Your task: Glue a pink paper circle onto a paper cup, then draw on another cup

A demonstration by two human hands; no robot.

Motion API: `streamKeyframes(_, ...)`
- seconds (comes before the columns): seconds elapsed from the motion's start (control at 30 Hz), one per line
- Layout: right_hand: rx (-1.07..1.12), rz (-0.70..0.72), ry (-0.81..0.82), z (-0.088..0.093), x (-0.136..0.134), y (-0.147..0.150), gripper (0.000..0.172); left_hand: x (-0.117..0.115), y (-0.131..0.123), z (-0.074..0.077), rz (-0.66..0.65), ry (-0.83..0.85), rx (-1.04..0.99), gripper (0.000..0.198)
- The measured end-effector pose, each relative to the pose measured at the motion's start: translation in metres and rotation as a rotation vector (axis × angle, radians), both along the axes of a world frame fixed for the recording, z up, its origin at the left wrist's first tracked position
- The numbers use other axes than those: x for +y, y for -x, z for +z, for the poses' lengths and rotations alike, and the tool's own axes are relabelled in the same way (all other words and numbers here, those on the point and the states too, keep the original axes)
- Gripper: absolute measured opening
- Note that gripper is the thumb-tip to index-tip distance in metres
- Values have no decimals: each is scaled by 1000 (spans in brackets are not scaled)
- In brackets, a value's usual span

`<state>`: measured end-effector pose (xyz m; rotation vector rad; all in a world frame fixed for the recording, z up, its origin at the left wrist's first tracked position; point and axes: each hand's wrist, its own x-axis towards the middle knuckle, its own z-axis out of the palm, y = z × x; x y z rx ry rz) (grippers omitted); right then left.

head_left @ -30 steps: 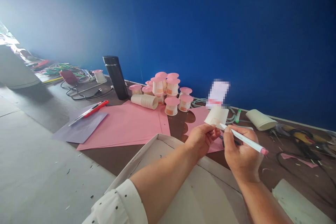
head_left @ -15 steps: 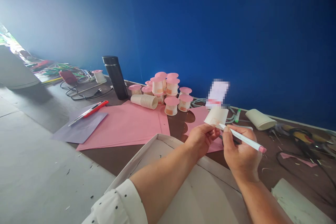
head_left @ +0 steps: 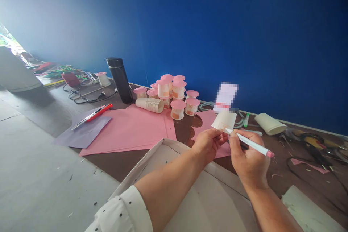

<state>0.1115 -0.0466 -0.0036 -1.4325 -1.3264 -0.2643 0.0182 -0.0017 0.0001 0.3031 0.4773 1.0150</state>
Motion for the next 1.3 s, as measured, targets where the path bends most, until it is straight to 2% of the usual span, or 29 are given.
streamKeyframes(0.23,77,-11,-82,-5,2,-7,23,-2,1,2,19,11,-6,12)
streamKeyframes(0.5,46,41,-53,-4,2,-4,20,0,1,1,1,-13,2,10)
streamKeyframes(0.67,-46,32,-69,0,1,0,16,-1,0,1,8,-21,22,8)
streamKeyframes(1.1,-42,-12,-5,0,0,2,18,-2,0,2,12,-32,40,4)
streamKeyframes(1.3,-45,0,-23,0,0,2,18,-1,-1,-3,12,-53,46,4)
